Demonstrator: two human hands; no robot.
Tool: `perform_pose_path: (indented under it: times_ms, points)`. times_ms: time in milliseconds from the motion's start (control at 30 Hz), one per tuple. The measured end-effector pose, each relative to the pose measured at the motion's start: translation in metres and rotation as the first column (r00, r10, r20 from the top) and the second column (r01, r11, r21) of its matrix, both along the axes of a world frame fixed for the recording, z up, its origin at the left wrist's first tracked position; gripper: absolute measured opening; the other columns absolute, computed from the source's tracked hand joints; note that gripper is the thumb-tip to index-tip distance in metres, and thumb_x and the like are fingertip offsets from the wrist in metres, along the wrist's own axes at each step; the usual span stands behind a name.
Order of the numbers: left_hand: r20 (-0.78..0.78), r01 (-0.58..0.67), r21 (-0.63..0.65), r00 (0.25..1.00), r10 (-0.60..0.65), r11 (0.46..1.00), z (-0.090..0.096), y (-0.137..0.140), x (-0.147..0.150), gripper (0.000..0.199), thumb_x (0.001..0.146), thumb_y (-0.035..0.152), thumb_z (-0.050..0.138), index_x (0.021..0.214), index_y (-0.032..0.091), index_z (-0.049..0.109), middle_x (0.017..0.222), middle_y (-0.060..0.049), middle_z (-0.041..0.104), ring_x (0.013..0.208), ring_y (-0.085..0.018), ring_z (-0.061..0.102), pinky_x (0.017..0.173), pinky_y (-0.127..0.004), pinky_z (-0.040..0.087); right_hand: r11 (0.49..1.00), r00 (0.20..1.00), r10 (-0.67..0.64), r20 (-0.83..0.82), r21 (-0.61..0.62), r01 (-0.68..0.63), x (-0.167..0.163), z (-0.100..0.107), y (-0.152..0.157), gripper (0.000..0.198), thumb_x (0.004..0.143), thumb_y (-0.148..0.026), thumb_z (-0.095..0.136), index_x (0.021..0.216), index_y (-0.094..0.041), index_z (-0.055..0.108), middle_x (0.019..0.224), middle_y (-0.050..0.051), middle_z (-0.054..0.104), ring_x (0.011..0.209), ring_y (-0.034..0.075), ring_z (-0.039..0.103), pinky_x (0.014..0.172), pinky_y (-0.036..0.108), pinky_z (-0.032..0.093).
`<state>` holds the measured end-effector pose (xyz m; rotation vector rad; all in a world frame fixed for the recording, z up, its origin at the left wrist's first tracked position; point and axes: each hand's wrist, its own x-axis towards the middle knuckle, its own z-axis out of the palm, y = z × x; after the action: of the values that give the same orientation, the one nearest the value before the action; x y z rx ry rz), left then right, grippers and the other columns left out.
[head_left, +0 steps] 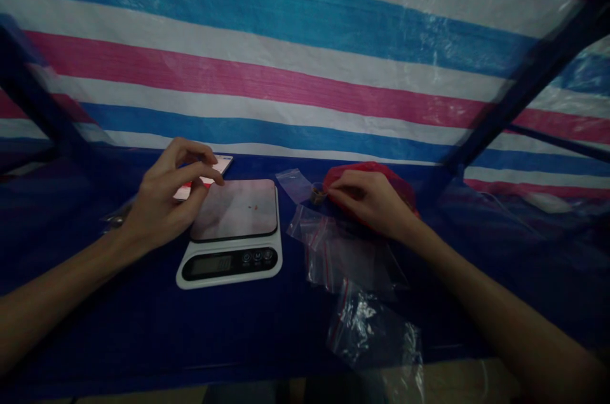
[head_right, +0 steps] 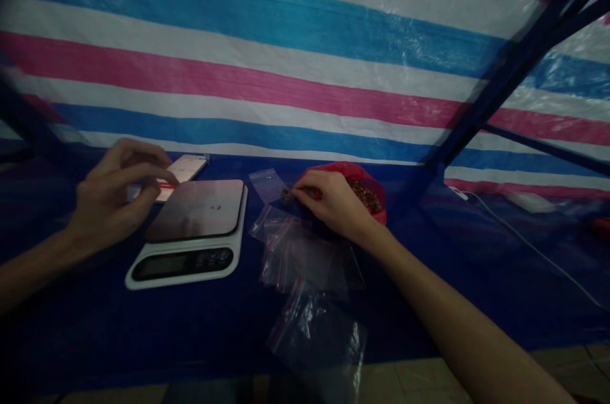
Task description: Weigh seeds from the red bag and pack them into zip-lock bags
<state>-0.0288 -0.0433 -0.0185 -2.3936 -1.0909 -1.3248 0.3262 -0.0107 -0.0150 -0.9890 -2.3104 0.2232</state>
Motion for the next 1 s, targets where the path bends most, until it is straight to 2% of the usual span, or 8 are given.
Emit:
perform_pose_path:
  times_ms: [167,333,400,467,533,600,800,1000]
  points:
    - [0.036,0.02,-0.026,0.999,-0.019,0.999,-0.003,0.001,0.003,0.027,0.083,0.003,0.05,0.086,0.024,0.067,0.108,-0.001,0.056,0.1,-0.017,0.059,0.086,-0.034,0.051,0.994,0.974,-0.11,-0.198,-0.003,0.112,-0.015,-0.02,0.005,0.014,0.091,-0.026,0.066,0.096,-0.019,0.078,0.093,0.006,0.078,0.081,0.019,0.07,0.074,0.031,0.053]
    - [0.038,0.034,-0.054,0.999,-0.032,0.998,-0.005,0.003,0.005,0.025,0.084,0.005,0.05,0.086,0.022,0.068,0.105,-0.003,0.057,0.098,-0.018,0.059,0.085,-0.036,0.052,0.979,0.93,-0.202,-0.307,-0.033,0.202,0.009,-0.006,0.017,0.023,0.09,-0.033,0.066,0.106,-0.019,0.077,0.096,0.007,0.079,0.083,0.021,0.072,0.077,0.034,0.056]
    - [0.032,0.03,-0.064,0.999,-0.028,0.997,-0.005,0.004,0.004,0.025,0.084,0.006,0.049,0.084,0.021,0.068,0.104,-0.004,0.057,0.099,-0.018,0.059,0.085,-0.036,0.053,0.953,0.92,-0.292,-0.262,-0.003,0.302,0.034,0.005,0.025,0.021,0.091,-0.032,0.062,0.097,-0.018,0.077,0.092,0.007,0.078,0.082,0.022,0.072,0.077,0.034,0.055]
    - [0.032,0.015,-0.076,0.999,-0.013,0.997,-0.005,0.005,0.001,0.025,0.085,0.007,0.047,0.083,0.021,0.067,0.104,-0.004,0.057,0.099,-0.018,0.059,0.085,-0.036,0.053,0.938,0.937,-0.345,-0.056,-0.054,0.342,0.06,0.011,0.034,0.017,0.086,-0.03,0.064,0.086,-0.018,0.077,0.08,0.006,0.076,0.072,0.022,0.069,0.069,0.033,0.053]
    - [0.043,0.006,-0.085,0.999,-0.003,0.996,-0.005,0.007,-0.002,0.026,0.086,0.007,0.046,0.082,0.021,0.067,0.104,-0.004,0.057,0.1,-0.018,0.06,0.087,-0.035,0.052,0.941,0.953,-0.246,0.178,-0.192,0.279,0.081,0.009,0.043,0.013,0.076,-0.027,0.074,0.085,-0.018,0.078,0.079,0.006,0.075,0.071,0.022,0.068,0.065,0.032,0.052]
    - [0.057,0.006,-0.098,0.998,-0.001,0.995,-0.005,0.009,-0.004,0.026,0.087,0.008,0.046,0.084,0.021,0.067,0.105,-0.004,0.057,0.101,-0.018,0.06,0.088,-0.035,0.052,0.947,0.951,-0.157,0.267,-0.232,0.222,0.092,0.003,0.049,0.02,0.07,-0.023,0.078,0.09,-0.018,0.077,0.09,0.007,0.074,0.078,0.023,0.068,0.07,0.031,0.053]
    - [0.078,0.011,-0.11,0.997,-0.002,0.994,-0.008,0.012,-0.008,0.025,0.088,0.009,0.047,0.084,0.021,0.068,0.107,-0.005,0.057,0.102,-0.018,0.06,0.09,-0.035,0.052,0.969,0.945,-0.186,0.27,-0.111,0.223,0.083,-0.01,0.047,0.016,0.078,-0.005,0.062,0.082,-0.016,0.073,0.083,0.006,0.07,0.075,0.019,0.064,0.07,0.029,0.048]
    - [0.119,-0.011,-0.074,0.993,0.02,0.997,-0.002,0.013,-0.013,0.023,0.086,0.009,0.049,0.084,0.021,0.068,0.107,-0.005,0.058,0.098,-0.018,0.061,0.082,-0.032,0.055,0.984,0.981,-0.18,0.067,0.002,0.18,0.067,0.009,0.036,0.013,0.088,-0.016,0.063,0.086,-0.019,0.075,0.089,0.007,0.07,0.082,0.022,0.066,0.078,0.034,0.05]
